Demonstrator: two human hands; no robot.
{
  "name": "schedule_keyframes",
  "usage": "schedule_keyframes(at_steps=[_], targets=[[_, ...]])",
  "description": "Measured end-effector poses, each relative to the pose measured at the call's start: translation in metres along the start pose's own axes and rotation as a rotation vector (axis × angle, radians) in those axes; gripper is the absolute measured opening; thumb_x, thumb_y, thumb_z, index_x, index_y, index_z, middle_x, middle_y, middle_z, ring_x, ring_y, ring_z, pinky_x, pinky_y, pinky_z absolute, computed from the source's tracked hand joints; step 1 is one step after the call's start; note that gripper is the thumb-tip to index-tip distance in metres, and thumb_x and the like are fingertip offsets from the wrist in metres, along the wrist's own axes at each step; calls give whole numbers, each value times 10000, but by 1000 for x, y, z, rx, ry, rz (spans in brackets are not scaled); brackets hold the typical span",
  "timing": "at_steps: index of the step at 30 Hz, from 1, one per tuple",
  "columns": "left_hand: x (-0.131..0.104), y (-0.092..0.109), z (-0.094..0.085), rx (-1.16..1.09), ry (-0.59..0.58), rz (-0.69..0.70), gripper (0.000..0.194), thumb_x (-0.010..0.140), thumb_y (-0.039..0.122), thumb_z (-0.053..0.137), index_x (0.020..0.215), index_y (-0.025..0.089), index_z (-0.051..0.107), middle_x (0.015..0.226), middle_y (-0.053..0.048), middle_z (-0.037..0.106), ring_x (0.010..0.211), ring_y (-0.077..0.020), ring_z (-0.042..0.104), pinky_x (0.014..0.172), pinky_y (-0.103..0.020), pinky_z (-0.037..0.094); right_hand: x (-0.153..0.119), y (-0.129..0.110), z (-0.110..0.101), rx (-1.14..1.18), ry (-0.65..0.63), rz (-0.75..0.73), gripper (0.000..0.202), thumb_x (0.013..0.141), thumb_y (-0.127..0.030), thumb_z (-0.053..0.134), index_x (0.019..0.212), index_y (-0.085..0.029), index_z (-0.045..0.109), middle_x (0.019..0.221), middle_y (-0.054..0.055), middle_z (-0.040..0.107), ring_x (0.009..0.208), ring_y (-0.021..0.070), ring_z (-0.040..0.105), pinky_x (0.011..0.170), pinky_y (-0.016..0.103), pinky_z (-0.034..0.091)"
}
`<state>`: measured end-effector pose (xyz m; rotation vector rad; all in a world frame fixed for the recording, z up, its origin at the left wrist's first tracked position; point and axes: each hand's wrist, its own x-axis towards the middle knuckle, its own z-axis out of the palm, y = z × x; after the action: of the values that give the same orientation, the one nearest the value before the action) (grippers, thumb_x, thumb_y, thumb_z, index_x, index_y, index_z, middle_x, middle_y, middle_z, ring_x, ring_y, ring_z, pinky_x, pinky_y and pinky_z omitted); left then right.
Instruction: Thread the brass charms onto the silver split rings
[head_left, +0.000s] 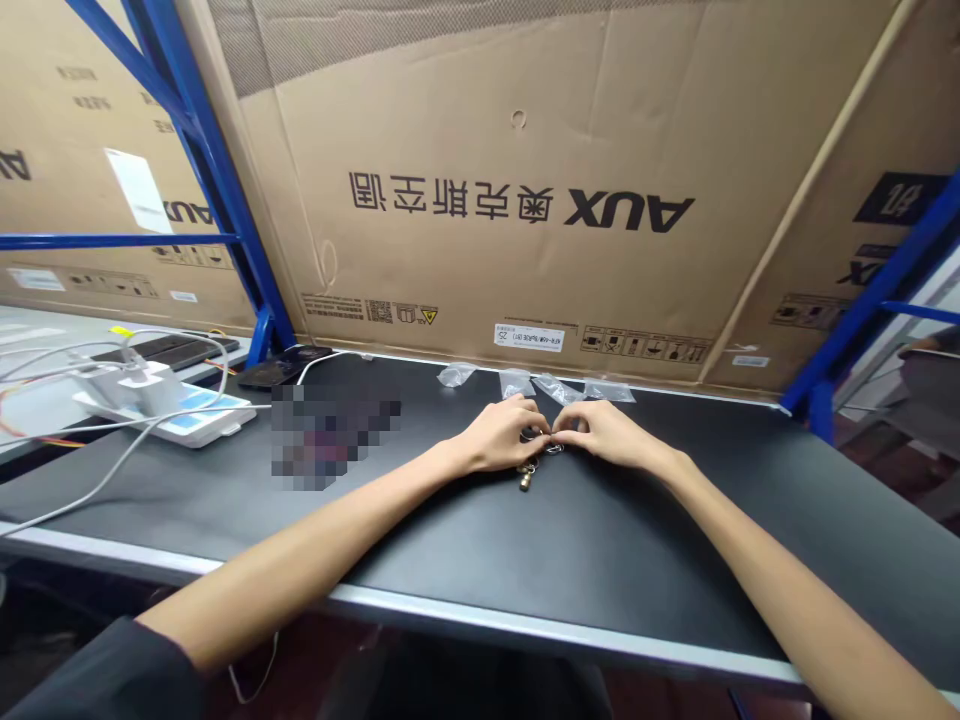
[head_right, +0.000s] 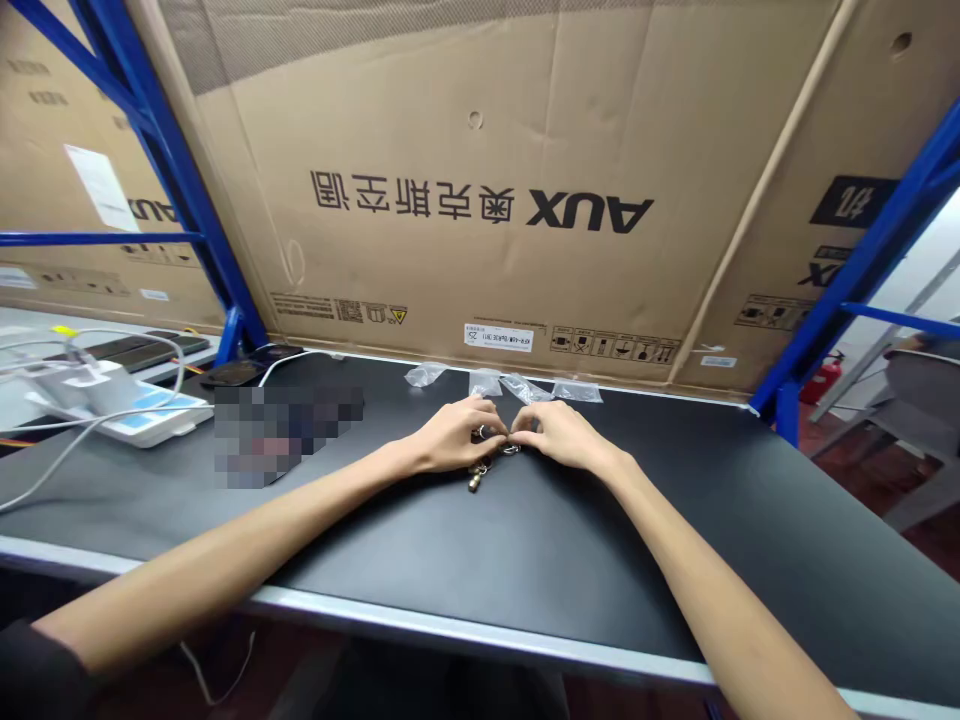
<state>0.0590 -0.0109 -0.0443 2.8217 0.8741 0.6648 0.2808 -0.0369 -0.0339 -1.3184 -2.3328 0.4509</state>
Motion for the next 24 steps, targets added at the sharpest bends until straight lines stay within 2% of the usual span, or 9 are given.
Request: schedule_keyframes(at_steps=[3,8,11,14,17,20,24], targets=[[0,1,-1,6,-34,42,201,882,395,633,940,249,759,931,-51,678,970,-219,590,762,-281,485,1,1,0,0,-4,13,200,891,-394,603,913,-238,727,948,26,735,867,206,658,798,329,478],[2,5,-1,-2,-56,69,138,878,295,626,881,245,755,939,-57,672,976,-217,581,702,-261,475,1,3,-1,11,-13,38,196,892,-376,584,890,-240,724,930,27,736,848,207,656,797,340,482],[4,8,0,-37,-6,36,135,850,217,608,876,232,739,939,-52,666,949,-213,589,704,-265,465,0,5,-3,23,-9,52,203,890,-357,563,883,-244,732,896,32,734,813,216,652,780,353,493],[5,8,0,-111,82,-36,140,812,177,602,873,206,725,892,-37,668,850,-184,600,738,-276,465,-1,4,-8,52,16,57,221,886,-290,527,945,-241,735,947,38,734,813,210,650,782,354,503],[6,5,-1,-221,168,-127,133,823,223,593,851,173,713,804,-24,675,734,-151,591,711,-265,469,-2,-1,-12,124,6,47,266,890,-262,487,1001,-236,728,1003,39,729,771,184,651,677,308,527],[8,2,-3,-335,230,-197,206,869,302,560,853,157,706,798,-32,696,717,-147,603,684,-257,478,-3,-9,-13,200,-2,24,291,916,-341,481,1031,-221,720,999,49,726,805,188,660,591,268,531],[9,-1,-6,-474,232,-236,271,884,369,565,839,135,693,835,-58,717,736,-157,639,665,-252,503,-2,-15,-7,220,87,12,336,921,-451,513,1019,-204,718,1009,66,721,854,205,651,619,280,534]])
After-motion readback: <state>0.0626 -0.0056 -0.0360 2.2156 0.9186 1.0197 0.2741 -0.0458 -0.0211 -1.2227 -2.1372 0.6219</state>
